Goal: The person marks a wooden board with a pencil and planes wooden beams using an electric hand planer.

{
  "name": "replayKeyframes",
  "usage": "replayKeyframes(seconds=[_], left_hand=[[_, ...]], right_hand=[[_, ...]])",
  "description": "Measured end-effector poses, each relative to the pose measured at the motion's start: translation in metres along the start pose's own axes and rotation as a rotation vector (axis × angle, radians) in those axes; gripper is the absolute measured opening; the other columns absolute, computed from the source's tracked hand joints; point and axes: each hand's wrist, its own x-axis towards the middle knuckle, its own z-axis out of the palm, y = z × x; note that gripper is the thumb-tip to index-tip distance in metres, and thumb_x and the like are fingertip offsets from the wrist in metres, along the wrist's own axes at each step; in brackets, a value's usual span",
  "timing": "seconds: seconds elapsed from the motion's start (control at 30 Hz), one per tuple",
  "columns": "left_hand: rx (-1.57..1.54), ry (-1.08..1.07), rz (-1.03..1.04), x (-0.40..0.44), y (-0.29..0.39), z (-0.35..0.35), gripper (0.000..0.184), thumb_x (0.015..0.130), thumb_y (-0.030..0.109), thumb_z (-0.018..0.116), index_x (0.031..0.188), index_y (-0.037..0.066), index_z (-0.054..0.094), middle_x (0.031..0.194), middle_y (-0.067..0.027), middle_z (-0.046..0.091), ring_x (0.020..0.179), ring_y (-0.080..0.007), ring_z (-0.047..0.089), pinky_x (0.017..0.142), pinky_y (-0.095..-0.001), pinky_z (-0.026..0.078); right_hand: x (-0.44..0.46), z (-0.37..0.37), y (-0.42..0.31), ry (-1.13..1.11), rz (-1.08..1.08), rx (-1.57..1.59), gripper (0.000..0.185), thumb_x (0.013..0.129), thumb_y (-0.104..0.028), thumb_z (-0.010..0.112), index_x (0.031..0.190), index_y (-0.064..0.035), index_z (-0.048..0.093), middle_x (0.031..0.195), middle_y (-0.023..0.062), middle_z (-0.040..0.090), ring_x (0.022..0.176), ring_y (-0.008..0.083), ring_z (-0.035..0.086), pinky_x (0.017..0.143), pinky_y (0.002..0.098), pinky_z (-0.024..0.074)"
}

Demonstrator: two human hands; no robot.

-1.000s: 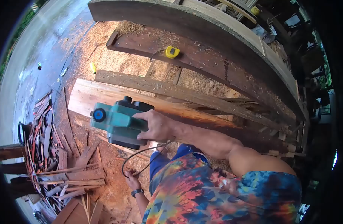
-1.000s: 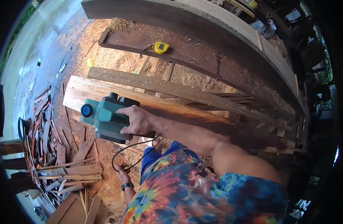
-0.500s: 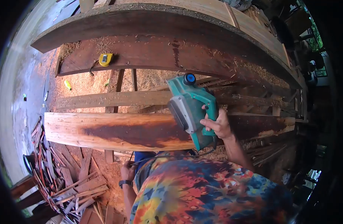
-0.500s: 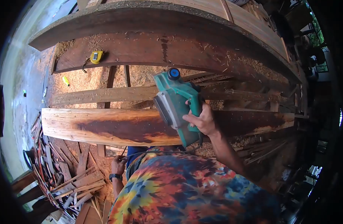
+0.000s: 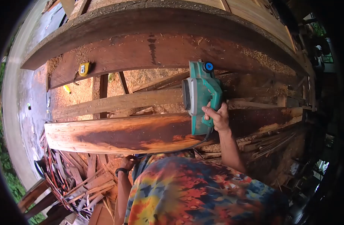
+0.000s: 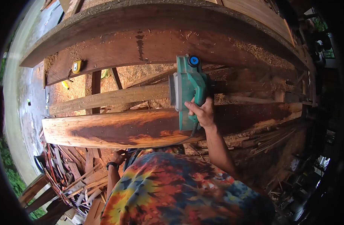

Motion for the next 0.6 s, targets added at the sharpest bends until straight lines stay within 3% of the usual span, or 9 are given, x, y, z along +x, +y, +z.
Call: replayKeyframes(seconds=[0.07, 0.2, 0.23, 0.3, 0.33, 0.37, 0.4, 0.43, 0.6], left_hand=[[0.113, 0.003, 0.020, -0.018, 0.042, -0.005, 0.059, 0.078, 0.037, 0.079, 0.122, -0.001, 0.067, 0.118, -0.0184, 0.071, 0.110, -0.0277, 0.067, 0.095, -0.0389, 0.052], [0.049, 0.133, 0.093, -0.007, 0.019, 0.004, 0.048, 0.084, 0.029, 0.076, 0.122, 0.001, 0.069, 0.122, -0.0197, 0.070, 0.116, -0.0328, 0.064, 0.099, -0.0417, 0.049], [-0.039, 0.240, 0.079, -0.014, 0.024, -0.005, 0.052, 0.084, 0.041, 0.074, 0.115, 0.000, 0.071, 0.119, -0.0228, 0.070, 0.118, -0.0366, 0.063, 0.102, -0.0434, 0.047], [0.011, 0.747, -0.190, -0.015, 0.011, -0.045, 0.044, 0.088, 0.037, 0.070, 0.111, 0.000, 0.071, 0.102, -0.0247, 0.072, 0.101, -0.0435, 0.067, 0.089, -0.0462, 0.053], [-0.015, 1.043, -0.236, -0.028, 0.026, -0.067, 0.036, 0.088, 0.027, 0.069, 0.112, 0.000, 0.071, 0.097, -0.0222, 0.074, 0.092, -0.0382, 0.071, 0.081, -0.0453, 0.055], [-0.334, 1.210, -0.150, -0.028, 0.020, -0.089, 0.028, 0.087, 0.018, 0.067, 0.105, -0.002, 0.071, 0.095, -0.0206, 0.074, 0.090, -0.0323, 0.072, 0.081, -0.0425, 0.055], [-0.062, 1.389, -0.325, -0.045, 0.040, -0.110, 0.020, 0.085, 0.014, 0.067, 0.096, -0.003, 0.070, 0.090, -0.0176, 0.074, 0.085, -0.0295, 0.070, 0.081, -0.0406, 0.054], [-0.068, 1.500, -0.319, -0.043, 0.013, -0.132, 0.020, 0.086, 0.016, 0.066, 0.094, -0.003, 0.067, 0.088, -0.0170, 0.072, 0.083, -0.0315, 0.068, 0.082, -0.0400, 0.053], [-0.032, 1.582, -0.218, -0.046, 0.066, -0.196, 0.056, 0.097, 0.035, 0.064, 0.129, -0.009, 0.052, 0.124, -0.0272, 0.058, 0.110, -0.0366, 0.060, 0.097, -0.0442, 0.048]], right_hand=[[0.000, 0.005, -0.010, 0.000, 0.003, 0.043, 0.059, 0.087, -0.004, 0.071, 0.140, 0.0033, 0.046, 0.069, 0.0001, 0.053, 0.054, 0.0100, 0.052, 0.052, 0.0278, 0.0447], [0.007, 0.005, -0.018, 0.002, 0.168, 0.003, 0.048, 0.091, -0.008, 0.068, 0.134, 0.0006, 0.049, 0.067, 0.0015, 0.053, 0.056, 0.0120, 0.053, 0.055, 0.0285, 0.0427], [0.008, 0.007, -0.022, 0.029, 0.211, 0.023, 0.046, 0.088, -0.004, 0.070, 0.130, 0.0001, 0.051, 0.071, 0.0006, 0.052, 0.056, 0.0110, 0.053, 0.055, 0.0283, 0.0455], [0.008, 0.007, -0.024, 0.060, 0.259, -0.014, 0.047, 0.088, -0.005, 0.070, 0.131, -0.0002, 0.051, 0.076, 0.0013, 0.051, 0.059, 0.0112, 0.054, 0.057, 0.0291, 0.0461], [0.007, 0.007, -0.022, 0.064, 0.260, -0.007, 0.046, 0.089, -0.006, 0.068, 0.131, 0.0005, 0.051, 0.076, 0.0012, 0.051, 0.059, 0.0107, 0.053, 0.057, 0.0287, 0.0457], [0.007, 0.006, -0.021, 0.064, 0.259, -0.003, 0.046, 0.090, -0.006, 0.067, 0.132, 0.0014, 0.050, 0.075, 0.0009, 0.051, 0.060, 0.0104, 0.052, 0.057, 0.0281, 0.0453], [0.008, 0.006, -0.019, 0.065, 0.242, -0.023, 0.046, 0.090, -0.006, 0.066, 0.132, 0.0023, 0.050, 0.075, 0.0010, 0.050, 0.060, 0.0102, 0.052, 0.057, 0.0279, 0.0451], [0.008, 0.007, -0.017, 0.074, 0.224, -0.045, 0.046, 0.090, -0.006, 0.065, 0.132, 0.0032, 0.049, 0.075, 0.0011, 0.050, 0.060, 0.0100, 0.052, 0.057, 0.0277, 0.0449], [0.011, 0.009, -0.014, 0.024, 0.208, -0.058, 0.048, 0.092, -0.007, 0.057, 0.135, 0.0086, 0.042, 0.073, 0.0030, 0.050, 0.060, 0.0096, 0.050, 0.057, 0.0273, 0.0457]])
